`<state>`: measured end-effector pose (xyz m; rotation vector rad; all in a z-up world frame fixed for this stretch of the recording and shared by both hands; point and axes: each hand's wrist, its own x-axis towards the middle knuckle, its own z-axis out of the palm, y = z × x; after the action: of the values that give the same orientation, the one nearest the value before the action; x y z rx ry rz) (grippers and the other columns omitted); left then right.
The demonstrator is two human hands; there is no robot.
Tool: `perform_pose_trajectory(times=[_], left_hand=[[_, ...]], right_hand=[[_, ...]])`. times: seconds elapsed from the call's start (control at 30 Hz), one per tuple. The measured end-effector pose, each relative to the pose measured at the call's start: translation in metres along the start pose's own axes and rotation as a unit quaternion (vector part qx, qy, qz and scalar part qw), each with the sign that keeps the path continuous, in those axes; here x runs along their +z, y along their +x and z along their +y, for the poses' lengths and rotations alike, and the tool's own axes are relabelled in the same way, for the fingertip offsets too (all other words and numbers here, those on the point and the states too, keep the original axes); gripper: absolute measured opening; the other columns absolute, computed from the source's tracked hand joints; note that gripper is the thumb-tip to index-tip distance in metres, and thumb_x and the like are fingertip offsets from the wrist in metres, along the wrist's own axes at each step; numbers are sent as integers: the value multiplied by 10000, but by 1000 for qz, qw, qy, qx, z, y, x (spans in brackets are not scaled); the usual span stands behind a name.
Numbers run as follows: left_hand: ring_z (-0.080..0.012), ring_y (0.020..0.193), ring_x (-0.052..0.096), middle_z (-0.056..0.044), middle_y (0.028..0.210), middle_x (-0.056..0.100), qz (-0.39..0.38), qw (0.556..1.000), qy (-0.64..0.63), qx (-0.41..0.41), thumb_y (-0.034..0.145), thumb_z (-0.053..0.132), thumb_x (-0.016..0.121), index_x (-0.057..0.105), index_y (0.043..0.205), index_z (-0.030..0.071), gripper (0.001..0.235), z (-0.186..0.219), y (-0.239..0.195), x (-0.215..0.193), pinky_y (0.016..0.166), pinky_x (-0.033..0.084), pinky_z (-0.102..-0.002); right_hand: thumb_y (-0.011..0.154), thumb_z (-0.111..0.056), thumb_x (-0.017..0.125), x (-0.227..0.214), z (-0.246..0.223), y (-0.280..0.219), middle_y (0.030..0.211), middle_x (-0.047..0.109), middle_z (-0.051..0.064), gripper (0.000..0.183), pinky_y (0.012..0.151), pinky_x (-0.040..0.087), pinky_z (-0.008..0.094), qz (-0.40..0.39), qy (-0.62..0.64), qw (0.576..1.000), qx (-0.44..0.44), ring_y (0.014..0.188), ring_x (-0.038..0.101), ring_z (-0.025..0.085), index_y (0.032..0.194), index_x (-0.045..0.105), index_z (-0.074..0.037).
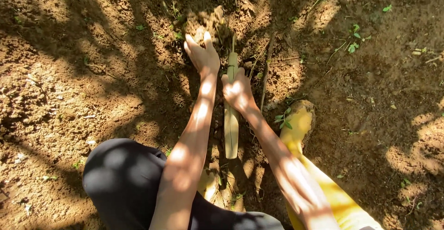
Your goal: The person uses a small hand pick to dig and loosen soil in an agricultural field.
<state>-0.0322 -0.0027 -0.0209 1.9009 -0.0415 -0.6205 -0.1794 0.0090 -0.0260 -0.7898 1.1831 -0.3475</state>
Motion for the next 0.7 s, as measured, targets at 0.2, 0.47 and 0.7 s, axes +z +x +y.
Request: perform_pose_trajectory(times=[0.2, 0.47, 0.7], left_hand=[[-438, 1537, 180, -280, 1641, 186, -12, 1000, 4, 18, 1038, 388, 496, 199, 1596, 0, 741, 35, -8, -10, 1246, 214, -598], [-399, 1539, 158, -216, 1652, 206, 21, 999, 38, 21, 1034, 565, 393, 190, 1601, 58, 787, 46, -11, -8, 1225, 261, -582], [-454, 1495, 226, -262, 1618, 218, 45, 998, 38, 17, 1005, 598, 399, 207, 1593, 38, 834, 63, 1, -10, 1181, 290, -625]], right_hand=[[982, -290, 343, 6, -20, -9, 937, 569, 88, 309, 486, 338, 243, -52, 61, 996, 44, 443, 303, 35, 1056, 483, -25], [968, -217, 440, 14, -35, -15, 632, 512, 31, 249, 379, 387, 296, -163, 1, 979, -122, 330, 425, 112, 874, 569, -25], [899, -250, 501, 5, -8, 28, 660, 446, -44, 177, 494, 393, 273, -256, 104, 959, -57, 457, 432, 117, 773, 547, -136]])
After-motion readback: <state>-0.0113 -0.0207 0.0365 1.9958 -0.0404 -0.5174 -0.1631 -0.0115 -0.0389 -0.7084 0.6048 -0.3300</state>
